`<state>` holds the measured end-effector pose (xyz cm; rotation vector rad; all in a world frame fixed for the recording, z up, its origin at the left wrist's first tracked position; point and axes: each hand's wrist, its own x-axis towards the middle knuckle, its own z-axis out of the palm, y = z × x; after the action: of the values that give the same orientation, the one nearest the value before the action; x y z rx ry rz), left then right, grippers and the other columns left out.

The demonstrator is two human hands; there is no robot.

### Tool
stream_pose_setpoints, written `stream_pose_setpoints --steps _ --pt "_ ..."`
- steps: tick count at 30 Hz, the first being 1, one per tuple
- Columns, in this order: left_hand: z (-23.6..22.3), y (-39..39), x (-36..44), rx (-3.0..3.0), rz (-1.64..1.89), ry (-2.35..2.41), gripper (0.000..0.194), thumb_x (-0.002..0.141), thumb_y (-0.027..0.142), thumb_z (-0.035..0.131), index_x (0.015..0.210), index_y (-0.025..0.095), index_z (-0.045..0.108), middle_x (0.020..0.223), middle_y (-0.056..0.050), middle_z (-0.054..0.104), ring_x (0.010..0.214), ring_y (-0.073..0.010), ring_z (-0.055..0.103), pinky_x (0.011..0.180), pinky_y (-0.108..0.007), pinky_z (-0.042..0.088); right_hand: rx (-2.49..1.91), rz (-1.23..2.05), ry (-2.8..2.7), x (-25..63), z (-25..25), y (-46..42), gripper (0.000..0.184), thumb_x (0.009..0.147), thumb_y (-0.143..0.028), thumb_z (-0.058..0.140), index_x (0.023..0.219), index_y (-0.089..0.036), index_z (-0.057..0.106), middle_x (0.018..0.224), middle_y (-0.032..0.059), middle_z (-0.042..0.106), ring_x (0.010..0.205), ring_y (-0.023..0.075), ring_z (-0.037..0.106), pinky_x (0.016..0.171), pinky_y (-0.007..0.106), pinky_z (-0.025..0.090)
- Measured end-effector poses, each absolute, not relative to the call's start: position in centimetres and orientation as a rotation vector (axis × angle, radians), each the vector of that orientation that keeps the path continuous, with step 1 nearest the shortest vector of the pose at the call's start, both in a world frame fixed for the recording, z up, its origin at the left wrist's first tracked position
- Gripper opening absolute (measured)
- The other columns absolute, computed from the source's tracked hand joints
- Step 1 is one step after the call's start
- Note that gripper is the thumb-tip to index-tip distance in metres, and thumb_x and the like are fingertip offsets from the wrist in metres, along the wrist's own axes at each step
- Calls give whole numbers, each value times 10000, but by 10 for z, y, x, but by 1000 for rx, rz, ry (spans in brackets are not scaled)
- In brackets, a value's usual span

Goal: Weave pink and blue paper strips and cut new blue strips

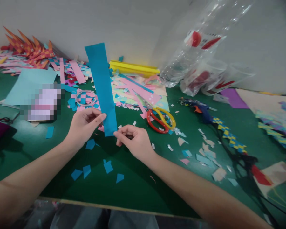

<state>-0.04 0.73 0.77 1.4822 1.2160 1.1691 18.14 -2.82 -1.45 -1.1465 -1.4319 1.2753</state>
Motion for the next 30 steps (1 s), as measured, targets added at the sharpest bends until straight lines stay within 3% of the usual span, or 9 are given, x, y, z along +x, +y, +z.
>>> stream_pose_setpoints --steps 6,9,12,15,18,20,23,25,30 --pt "6 13 -6 1645 1105 1283 206 827 379 617 774 181 592 660 14 571 564 -113 544 527 -227 463 -1169 1089 -1546 182 -7 -34 292 808 -382 631 590 -200 563 489 -34 562 461 92 509 503 244 437" --pt "8 18 -10 1848 957 1306 190 849 356 565 807 173 594 749 -7 608 647 -130 563 589 -241 466 -1140 973 -1362 183 -9 -31 199 754 -378 682 764 -205 584 599 -33 593 529 103 540 513 243 444" --pt "12 19 -11 2021 754 1242 197 860 343 538 827 165 616 801 -20 640 689 -138 575 640 -252 470 -1160 962 -1255 185 -12 -25 341 701 -387 727 943 -213 559 639 -54 567 534 99 517 497 235 428" --pt "13 17 -10 2083 621 1138 235 873 374 530 856 166 639 810 -21 655 709 -143 584 661 -255 474 -1258 979 -1383 185 -14 -23 272 694 -419 725 756 -194 585 556 -48 542 478 94 465 454 236 379" --pt "13 15 -8 2071 585 1075 311 891 433 502 939 167 655 868 -35 671 743 -156 603 662 -261 485 -1329 854 -1525 185 -14 -25 354 738 -411 678 522 -195 496 495 -25 538 464 95 462 473 248 378" --pt "12 13 -7 2004 604 1057 354 889 459 509 1030 163 641 925 -51 680 788 -171 626 685 -272 502 -1346 792 -1530 186 -13 -27 389 776 -419 637 500 -200 474 488 -17 546 476 106 493 495 253 397" --pt "10 11 -6 1816 638 1005 463 782 460 671 1127 161 595 989 -70 690 852 -196 660 741 -303 535 -1339 767 -1477 187 -13 -29 391 809 -460 604 537 -201 496 508 -11 569 495 117 533 512 254 422" --pt "11 10 -5 1690 614 973 467 715 431 748 1067 155 613 917 -58 706 768 -183 678 716 -306 552 -1318 752 -1479 188 -12 -30 402 818 -465 596 531 -201 496 503 -12 570 486 113 531 514 252 426" --pt "16 9 -5 1613 551 953 261 723 377 757 820 153 665 680 -7 693 599 -128 658 600 -230 535 -1141 864 -1695 186 -13 -31 299 802 -386 611 575 -197 559 536 -15 595 500 119 545 517 249 432"
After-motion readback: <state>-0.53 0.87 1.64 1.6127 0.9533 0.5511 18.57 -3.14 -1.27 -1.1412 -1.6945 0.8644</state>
